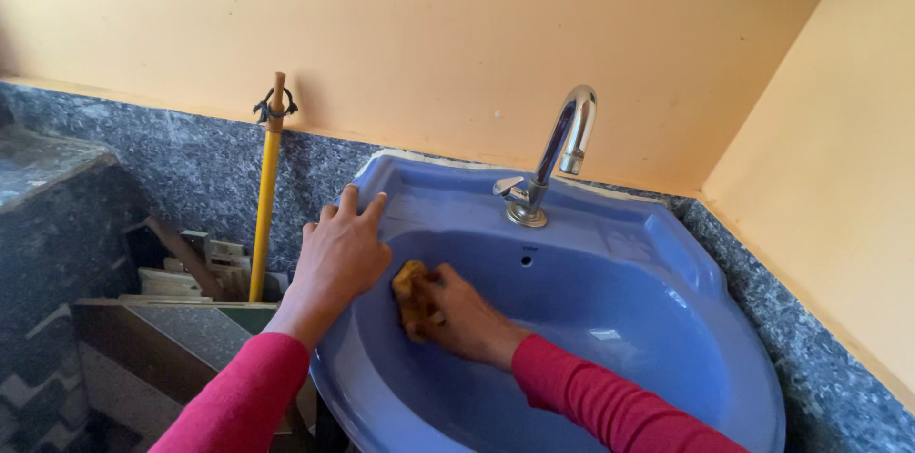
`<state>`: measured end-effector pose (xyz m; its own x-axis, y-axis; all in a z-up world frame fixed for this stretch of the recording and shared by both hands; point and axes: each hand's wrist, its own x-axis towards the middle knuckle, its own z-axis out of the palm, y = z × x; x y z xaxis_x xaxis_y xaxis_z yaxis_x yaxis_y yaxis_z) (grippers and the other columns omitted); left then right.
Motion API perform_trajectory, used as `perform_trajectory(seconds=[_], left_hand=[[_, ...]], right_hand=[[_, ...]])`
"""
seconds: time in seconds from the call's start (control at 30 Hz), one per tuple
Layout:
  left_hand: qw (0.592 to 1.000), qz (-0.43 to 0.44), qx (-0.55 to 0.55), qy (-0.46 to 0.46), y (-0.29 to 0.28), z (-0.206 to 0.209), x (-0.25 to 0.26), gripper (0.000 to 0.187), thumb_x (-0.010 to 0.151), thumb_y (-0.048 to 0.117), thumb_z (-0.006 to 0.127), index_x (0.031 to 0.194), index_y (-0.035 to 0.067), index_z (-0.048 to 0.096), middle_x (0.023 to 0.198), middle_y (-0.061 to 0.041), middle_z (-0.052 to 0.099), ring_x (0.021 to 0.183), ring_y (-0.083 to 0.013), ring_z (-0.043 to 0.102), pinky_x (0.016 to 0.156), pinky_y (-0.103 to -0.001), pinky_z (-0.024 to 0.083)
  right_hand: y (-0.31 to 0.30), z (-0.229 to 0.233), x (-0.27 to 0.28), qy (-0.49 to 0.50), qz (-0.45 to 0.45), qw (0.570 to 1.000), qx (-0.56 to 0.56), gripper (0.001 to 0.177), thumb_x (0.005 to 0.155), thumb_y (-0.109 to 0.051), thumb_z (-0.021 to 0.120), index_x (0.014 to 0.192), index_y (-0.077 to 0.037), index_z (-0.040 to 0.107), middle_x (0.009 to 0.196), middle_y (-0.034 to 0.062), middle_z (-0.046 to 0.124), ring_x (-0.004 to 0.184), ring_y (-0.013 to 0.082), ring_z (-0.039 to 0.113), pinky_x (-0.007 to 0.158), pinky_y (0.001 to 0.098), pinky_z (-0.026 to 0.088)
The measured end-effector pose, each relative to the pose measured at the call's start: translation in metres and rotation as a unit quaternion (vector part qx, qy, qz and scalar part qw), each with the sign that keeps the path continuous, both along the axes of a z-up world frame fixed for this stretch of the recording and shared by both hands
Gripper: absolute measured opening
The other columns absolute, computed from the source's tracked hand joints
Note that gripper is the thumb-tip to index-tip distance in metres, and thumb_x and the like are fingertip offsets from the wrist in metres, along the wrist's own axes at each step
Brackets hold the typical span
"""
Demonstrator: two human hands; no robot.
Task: The person scrubs a blue bathroom sink with a yellow sponge, focusing on the basin, drain, and faucet area. They repeatedly wipe different sections of the sink surface and around the drain, maintaining a consistent scrubbing motion throughout the task.
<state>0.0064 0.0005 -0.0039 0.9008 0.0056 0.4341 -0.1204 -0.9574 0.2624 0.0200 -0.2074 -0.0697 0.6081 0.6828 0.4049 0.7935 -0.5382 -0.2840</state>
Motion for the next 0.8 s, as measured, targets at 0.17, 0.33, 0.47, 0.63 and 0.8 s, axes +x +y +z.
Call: perform_trajectory(seconds=[0.17, 0.33, 0.47, 0.63, 0.8], left_hand=[[0.997, -0.022, -0.066, -0.041, 0.009, -0.007, 0.007, 0.066, 0.08, 0.019, 0.06, 0.145, 0.022, 0.056, 0.156, -0.017, 0.041, 0.13, -0.0412, 0.051, 0.104, -0.062, 0.042], [0.994, -0.012, -0.1, -0.028, 0.011, -0.008, 0.011, 0.061, 0.081, 0.015, 0.054, 0.142, 0.024, 0.061, 0.158, -0.015, 0.042, 0.129, -0.0423, 0.053, 0.106, -0.062, 0.041], [0.994, -0.021, -0.093, -0.044, 0.011, -0.008, 0.009, 0.061, 0.082, 0.016, 0.055, 0.142, 0.023, 0.061, 0.157, -0.015, 0.042, 0.128, -0.0426, 0.054, 0.105, -0.062, 0.042], [0.994, -0.023, -0.092, -0.051, 0.012, -0.009, 0.011, 0.06, 0.081, 0.016, 0.056, 0.141, 0.023, 0.061, 0.156, -0.015, 0.044, 0.126, -0.0428, 0.056, 0.104, -0.063, 0.042], [0.989, -0.023, -0.133, -0.053, 0.016, -0.015, 0.019, 0.057, 0.083, 0.015, 0.055, 0.138, 0.026, 0.066, 0.158, -0.01, 0.045, 0.128, -0.0399, 0.056, 0.104, -0.065, 0.041]], right_hand=[[-0.002, -0.002, -0.005, -0.003, 0.047, 0.999, -0.027, 0.061, 0.084, -0.022, 0.076, 0.139, -0.002, 0.056, 0.13, 0.0203, 0.053, 0.098, 0.039, 0.066, 0.084, 0.0437, 0.058], [-0.006, -0.004, 0.005, -0.199, -0.011, 0.963, -0.18, 0.047, 0.092, -0.028, 0.073, 0.13, -0.005, 0.06, 0.109, 0.0143, 0.06, 0.09, 0.0319, 0.067, 0.071, 0.0418, 0.058], [-0.015, 0.004, 0.014, -0.289, -0.108, 0.919, -0.245, 0.041, 0.102, -0.021, 0.067, 0.135, 0.001, 0.057, 0.103, 0.0127, 0.058, 0.081, 0.0268, 0.067, 0.063, 0.0375, 0.058], [-0.016, 0.03, 0.014, -0.206, -0.182, 0.961, -0.034, 0.064, 0.087, -0.03, 0.076, 0.135, 0.006, 0.053, 0.108, 0.0179, 0.057, 0.086, 0.0353, 0.069, 0.073, 0.0424, 0.058], [0.009, 0.021, -0.005, -0.118, -0.017, 0.992, 0.032, 0.075, 0.081, -0.017, 0.076, 0.147, 0.006, 0.047, 0.125, 0.0236, 0.054, 0.098, 0.0426, 0.067, 0.082, 0.0428, 0.058]])
